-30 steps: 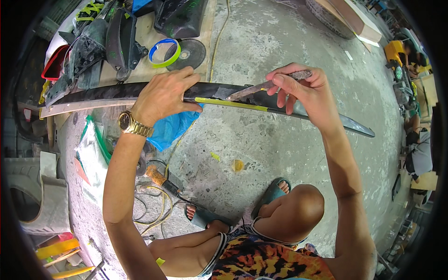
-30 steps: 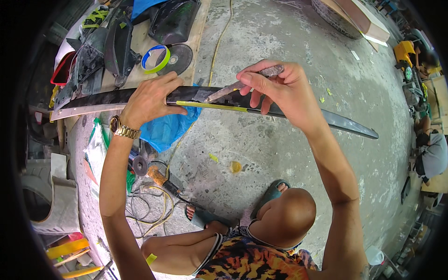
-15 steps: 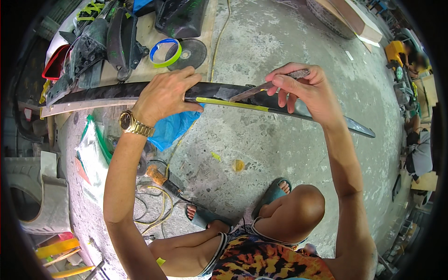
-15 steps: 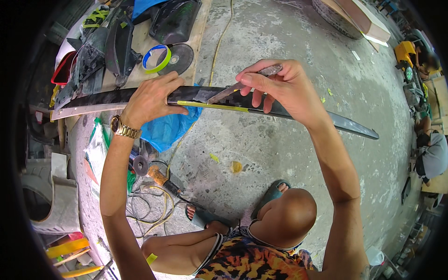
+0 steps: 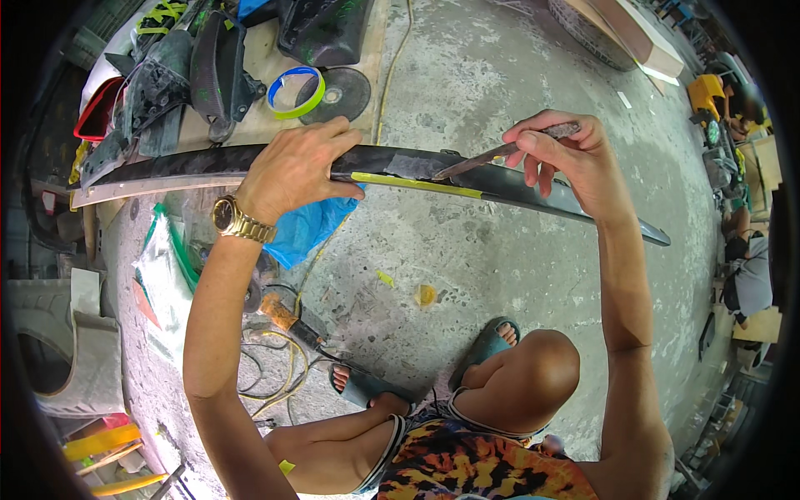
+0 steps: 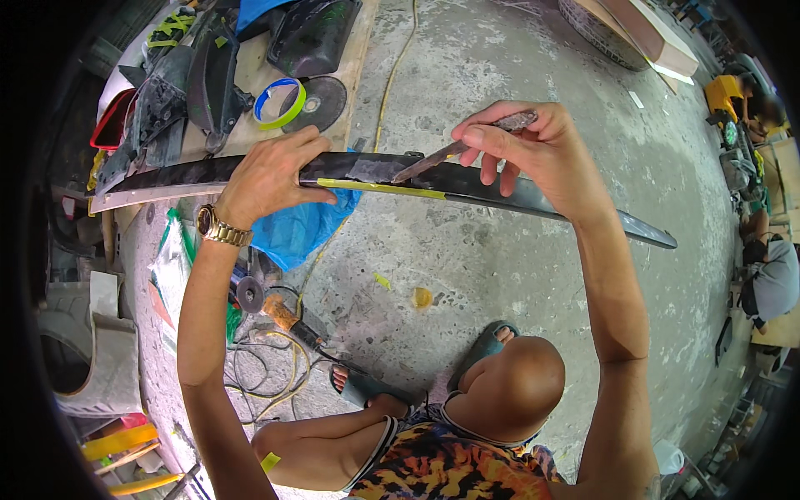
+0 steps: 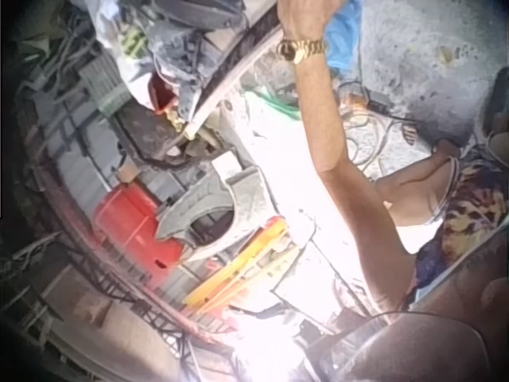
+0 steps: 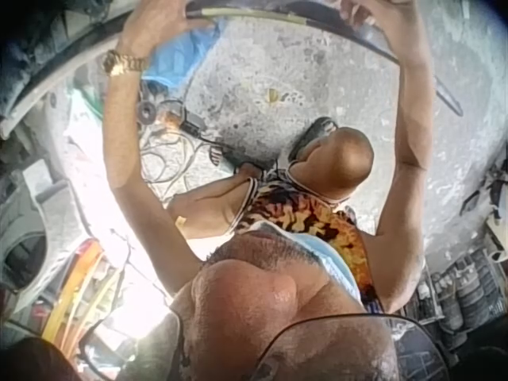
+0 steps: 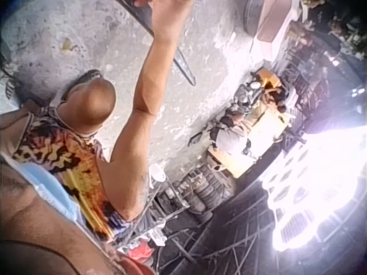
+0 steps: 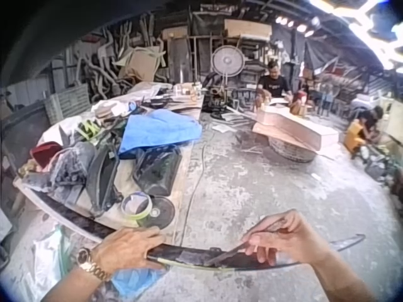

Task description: The recorder is applying yellow tape to a long black car body panel and then applying a substance (likely filler or adhesive) using a small brush/spatula.

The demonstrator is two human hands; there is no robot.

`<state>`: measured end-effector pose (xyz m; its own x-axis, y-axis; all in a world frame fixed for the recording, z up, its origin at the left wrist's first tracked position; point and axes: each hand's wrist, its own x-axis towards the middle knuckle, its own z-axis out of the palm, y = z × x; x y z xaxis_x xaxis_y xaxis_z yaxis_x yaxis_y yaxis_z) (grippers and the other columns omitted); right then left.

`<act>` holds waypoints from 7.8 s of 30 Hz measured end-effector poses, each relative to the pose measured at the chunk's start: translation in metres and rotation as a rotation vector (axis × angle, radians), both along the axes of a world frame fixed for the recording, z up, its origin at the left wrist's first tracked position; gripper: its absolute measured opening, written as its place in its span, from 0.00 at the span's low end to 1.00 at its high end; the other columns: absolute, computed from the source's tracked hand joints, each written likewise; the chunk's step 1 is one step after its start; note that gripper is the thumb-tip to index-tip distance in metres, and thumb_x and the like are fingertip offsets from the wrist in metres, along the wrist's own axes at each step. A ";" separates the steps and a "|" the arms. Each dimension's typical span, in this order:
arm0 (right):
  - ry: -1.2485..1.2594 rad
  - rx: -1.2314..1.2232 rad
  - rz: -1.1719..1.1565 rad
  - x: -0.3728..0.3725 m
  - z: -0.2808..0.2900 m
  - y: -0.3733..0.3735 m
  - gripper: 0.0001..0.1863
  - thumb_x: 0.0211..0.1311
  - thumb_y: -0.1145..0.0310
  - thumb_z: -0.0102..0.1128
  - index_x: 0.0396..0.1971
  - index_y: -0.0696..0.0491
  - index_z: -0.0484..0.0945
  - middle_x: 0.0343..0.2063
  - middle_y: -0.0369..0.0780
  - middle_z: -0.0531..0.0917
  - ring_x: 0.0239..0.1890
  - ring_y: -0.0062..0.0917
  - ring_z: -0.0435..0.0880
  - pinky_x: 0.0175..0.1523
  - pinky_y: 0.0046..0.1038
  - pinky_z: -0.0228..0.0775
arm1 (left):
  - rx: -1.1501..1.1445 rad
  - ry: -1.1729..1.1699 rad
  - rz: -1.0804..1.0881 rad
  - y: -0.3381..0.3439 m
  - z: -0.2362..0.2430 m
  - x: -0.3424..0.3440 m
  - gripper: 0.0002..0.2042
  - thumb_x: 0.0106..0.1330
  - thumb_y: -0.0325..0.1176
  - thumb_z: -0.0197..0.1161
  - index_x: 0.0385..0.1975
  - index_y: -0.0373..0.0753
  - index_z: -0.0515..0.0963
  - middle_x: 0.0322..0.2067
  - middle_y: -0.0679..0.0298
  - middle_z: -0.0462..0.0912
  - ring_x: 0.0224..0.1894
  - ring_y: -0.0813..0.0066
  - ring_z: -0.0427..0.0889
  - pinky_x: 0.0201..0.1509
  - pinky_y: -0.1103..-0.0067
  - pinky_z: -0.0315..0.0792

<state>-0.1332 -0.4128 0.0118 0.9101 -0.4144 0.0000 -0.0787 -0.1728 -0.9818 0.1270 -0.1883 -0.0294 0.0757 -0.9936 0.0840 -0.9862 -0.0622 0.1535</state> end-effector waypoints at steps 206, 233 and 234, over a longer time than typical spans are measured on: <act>0.065 -0.732 -0.038 -0.021 -0.031 -0.019 0.40 0.52 0.76 0.74 0.66 0.49 0.68 0.57 0.46 0.72 0.49 0.46 0.78 0.50 0.39 0.73 | -0.324 -0.216 0.294 0.093 -0.025 0.034 0.42 0.55 0.54 0.70 0.70 0.42 0.67 0.67 0.53 0.68 0.68 0.48 0.67 0.73 0.55 0.59; 0.111 -0.673 -0.092 -0.016 -0.028 -0.011 0.42 0.51 0.78 0.74 0.69 0.47 0.68 0.58 0.41 0.73 0.46 0.39 0.79 0.53 0.38 0.72 | -0.066 0.100 0.310 -0.015 0.024 0.096 0.12 0.63 0.36 0.68 0.39 0.34 0.83 0.36 0.54 0.84 0.42 0.55 0.83 0.45 0.66 0.74; 0.103 -0.669 -0.078 -0.016 -0.029 -0.011 0.42 0.51 0.78 0.74 0.69 0.47 0.68 0.58 0.41 0.73 0.46 0.39 0.79 0.53 0.38 0.72 | 0.002 0.063 0.299 -0.023 0.021 0.099 0.12 0.62 0.37 0.68 0.37 0.35 0.83 0.35 0.54 0.84 0.41 0.54 0.83 0.45 0.65 0.74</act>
